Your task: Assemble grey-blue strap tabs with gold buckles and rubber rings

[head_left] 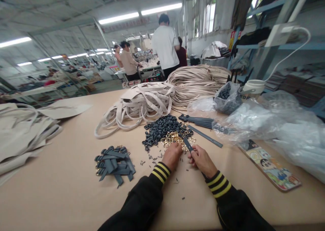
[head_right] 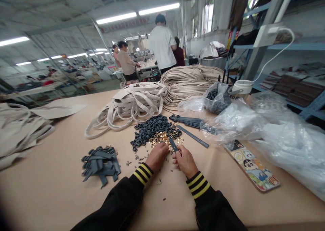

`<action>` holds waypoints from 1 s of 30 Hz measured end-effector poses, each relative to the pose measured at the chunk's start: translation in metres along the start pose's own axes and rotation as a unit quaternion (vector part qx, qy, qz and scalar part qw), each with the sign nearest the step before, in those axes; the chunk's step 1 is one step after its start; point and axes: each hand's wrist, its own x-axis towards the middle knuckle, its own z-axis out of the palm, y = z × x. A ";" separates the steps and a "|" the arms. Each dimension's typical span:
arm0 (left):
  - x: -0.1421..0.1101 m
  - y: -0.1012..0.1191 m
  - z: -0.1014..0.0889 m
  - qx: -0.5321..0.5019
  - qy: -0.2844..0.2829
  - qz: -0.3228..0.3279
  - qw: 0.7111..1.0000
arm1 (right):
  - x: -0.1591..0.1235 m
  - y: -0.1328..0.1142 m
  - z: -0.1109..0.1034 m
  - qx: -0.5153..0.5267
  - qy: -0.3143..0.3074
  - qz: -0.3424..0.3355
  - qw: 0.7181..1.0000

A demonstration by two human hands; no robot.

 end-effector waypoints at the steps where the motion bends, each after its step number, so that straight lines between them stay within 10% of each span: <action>1: -0.004 0.000 -0.004 -0.042 0.003 -0.024 0.999 | 0.000 0.001 0.000 -0.003 -0.002 0.008 1.000; 8: -0.042 0.013 -0.043 -0.370 -0.069 -0.157 0.913 | -0.008 -0.002 0.009 -0.006 -0.135 -0.017 0.991; 18: -0.064 0.000 -0.044 -0.428 0.035 -0.204 0.880 | -0.016 -0.011 0.009 0.073 -0.286 0.008 0.955; 30: -0.071 0.007 -0.040 -0.613 -0.037 -0.252 0.748 | -0.018 -0.012 0.007 0.080 -0.355 -0.012 0.931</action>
